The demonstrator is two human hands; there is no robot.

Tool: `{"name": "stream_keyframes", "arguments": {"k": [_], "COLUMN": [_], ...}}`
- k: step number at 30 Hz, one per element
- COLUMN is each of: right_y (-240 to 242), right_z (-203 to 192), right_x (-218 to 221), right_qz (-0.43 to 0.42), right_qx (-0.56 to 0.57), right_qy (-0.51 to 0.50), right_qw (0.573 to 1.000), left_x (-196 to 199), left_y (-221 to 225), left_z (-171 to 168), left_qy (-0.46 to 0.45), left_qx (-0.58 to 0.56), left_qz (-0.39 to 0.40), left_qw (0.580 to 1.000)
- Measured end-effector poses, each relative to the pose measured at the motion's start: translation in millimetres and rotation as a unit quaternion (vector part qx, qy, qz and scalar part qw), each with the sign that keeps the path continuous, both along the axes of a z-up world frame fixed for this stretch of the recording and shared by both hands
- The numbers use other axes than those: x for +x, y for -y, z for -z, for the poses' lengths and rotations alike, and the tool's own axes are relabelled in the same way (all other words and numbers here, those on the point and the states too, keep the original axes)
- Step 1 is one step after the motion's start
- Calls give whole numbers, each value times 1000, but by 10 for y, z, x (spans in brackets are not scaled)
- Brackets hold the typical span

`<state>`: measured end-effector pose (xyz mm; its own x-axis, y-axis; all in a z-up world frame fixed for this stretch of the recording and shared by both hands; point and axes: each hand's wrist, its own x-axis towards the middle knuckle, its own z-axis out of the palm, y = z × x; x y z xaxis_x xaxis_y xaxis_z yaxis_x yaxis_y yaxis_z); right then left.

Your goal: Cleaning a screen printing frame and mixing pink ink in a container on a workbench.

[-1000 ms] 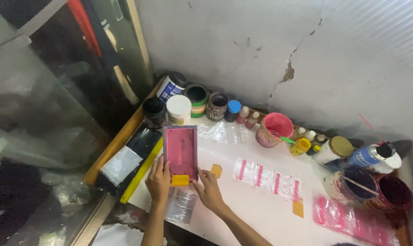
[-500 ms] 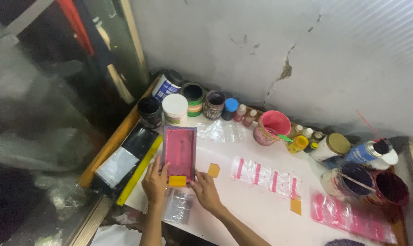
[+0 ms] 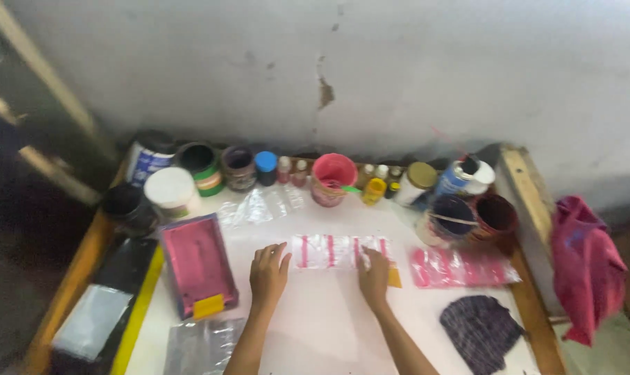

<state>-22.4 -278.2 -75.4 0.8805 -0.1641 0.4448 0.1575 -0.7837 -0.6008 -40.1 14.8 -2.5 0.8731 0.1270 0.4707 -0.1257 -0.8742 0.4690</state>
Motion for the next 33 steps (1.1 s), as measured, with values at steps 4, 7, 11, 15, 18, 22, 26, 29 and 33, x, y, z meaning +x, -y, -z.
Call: {"name": "stream_keyframes", "arguments": {"k": [4,7,11,15,18,22,26,29,33], "right_y": [731,1020,1049,921,912,968,942,874,815], "right_z": [72,127,159,-49,48,344,273,87,-244], "right_x": [263,388,388,289,327,418,414,371,256], "right_qz": [139,155,148,144,154,157,134,128,114], "right_qx": [-98,-135,-179,-165,-161,-175,-211,-196,-56], "right_qy": [-113,-189,-225,-210,-194,-153,-120,-144,-196], "right_qw": [979,960,946,953,955,960,961,961,972], "left_x": [463,661,626,632,650,623,567,484,427], "left_y": [184,246,303,312,328,341,367,388,421], "left_z": [480,636,513,533,493,513,443,265,-5], "left_qy": [-72,-74,-166,-181,-196,-188,-161,-163,-173], "left_qx": [30,55,35,-2,-6,1,-38,-92,-171], "left_qz": [11,-13,-33,-31,-26,-15,-5,4,8], "left_qw": [997,996,985,983,980,982,986,982,970]}}
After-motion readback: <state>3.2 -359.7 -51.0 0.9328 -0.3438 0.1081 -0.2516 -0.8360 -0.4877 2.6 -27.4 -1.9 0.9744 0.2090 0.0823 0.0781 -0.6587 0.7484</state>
